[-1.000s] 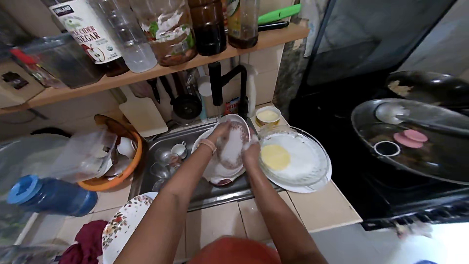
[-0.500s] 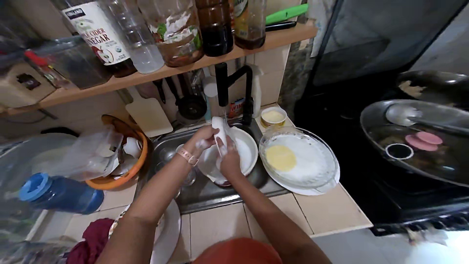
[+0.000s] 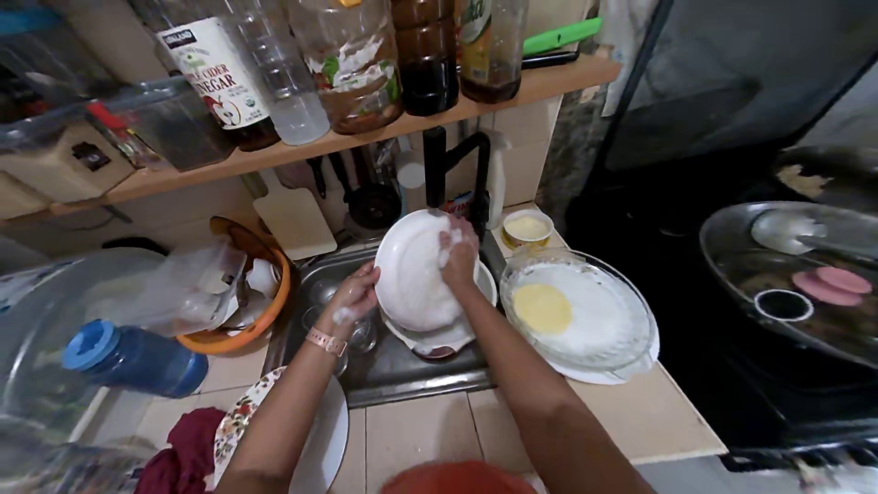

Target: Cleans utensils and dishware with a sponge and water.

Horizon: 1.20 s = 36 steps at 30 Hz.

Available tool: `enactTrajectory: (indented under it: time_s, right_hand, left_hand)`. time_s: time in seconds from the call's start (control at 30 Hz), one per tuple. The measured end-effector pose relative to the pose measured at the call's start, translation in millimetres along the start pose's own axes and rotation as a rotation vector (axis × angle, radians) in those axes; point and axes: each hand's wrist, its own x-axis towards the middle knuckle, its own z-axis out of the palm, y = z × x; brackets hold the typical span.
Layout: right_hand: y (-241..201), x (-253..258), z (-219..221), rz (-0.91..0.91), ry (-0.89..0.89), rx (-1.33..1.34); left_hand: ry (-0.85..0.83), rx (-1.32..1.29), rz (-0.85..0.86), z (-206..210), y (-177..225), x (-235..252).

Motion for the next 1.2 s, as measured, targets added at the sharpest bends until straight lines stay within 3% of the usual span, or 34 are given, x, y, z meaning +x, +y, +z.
enactTrajectory:
  time_s: [0.17,0.33,0.43,0.6,0.77,0.87,1.03,1.2]
  right_hand:
    - [37,19,-27,0.567,-0.167,0.291]
    - [47,15,-56,0.859,-0.117,0.899]
    - [50,8,-70,0.896,-0.107,1.089]
    - [34,-6,-85,0.874,0.038,0.891]
    - [17,-16,-98,0.863,0.100,0.816]
    - [7,-26,-102,0.813,0.097,0.793]
    - [13,-35,-85,0.686,0.143,0.838]
    - [10,-40,-57,0.773,0.257,0.892]
  left_hand:
    - [0.022,-0.195,0.075,-20,-12,18]
    - [0.141,-0.312,0.013,-24,-28,43]
    - [0.201,-0.284,-0.028,-21,-43,57]
    - [0.236,-0.168,-0.125,-8,-73,74]
    - [0.101,0.186,-0.453,1,-85,67]
    - [0.025,0.250,-0.533,2,-83,63]
    - [0.027,0.238,-0.441,-3,-52,62]
    - [0.071,0.252,-0.386,-16,-21,59]
